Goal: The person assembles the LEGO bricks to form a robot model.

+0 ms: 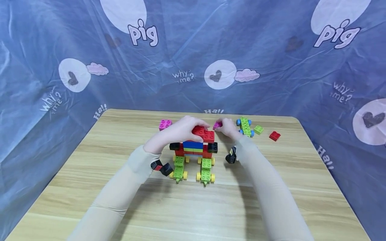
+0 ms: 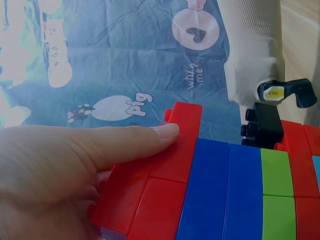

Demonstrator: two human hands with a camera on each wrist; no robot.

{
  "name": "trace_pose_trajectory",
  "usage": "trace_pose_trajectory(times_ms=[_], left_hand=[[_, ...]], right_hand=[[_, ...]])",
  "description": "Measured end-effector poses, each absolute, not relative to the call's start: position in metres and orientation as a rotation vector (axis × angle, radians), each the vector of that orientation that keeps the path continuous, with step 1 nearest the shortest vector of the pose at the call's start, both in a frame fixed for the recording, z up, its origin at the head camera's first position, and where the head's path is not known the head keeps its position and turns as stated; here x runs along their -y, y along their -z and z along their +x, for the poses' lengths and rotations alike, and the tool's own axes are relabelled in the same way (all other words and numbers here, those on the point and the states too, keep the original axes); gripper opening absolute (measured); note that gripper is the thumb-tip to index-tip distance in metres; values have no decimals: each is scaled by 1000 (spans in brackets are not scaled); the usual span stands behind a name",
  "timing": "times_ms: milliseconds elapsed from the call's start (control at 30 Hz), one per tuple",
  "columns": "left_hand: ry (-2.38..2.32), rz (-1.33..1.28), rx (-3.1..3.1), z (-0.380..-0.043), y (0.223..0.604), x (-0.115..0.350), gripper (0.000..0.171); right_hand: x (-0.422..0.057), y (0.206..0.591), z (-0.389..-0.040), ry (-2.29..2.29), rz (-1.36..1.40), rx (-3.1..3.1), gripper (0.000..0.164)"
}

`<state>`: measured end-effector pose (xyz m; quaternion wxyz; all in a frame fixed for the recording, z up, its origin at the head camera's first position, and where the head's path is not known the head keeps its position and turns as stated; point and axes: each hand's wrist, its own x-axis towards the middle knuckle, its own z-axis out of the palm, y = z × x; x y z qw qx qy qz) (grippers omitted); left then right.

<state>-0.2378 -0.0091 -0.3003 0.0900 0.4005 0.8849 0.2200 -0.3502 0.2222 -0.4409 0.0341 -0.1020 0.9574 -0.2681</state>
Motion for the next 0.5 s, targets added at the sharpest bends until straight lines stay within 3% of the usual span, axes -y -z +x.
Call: trace_pose_trajectory(times_ms=[500], left_hand=[[-641,1136,-2656,-240,299,8,49]], right_hand=[[-242,408,-313,1122,-336,-2939,52]])
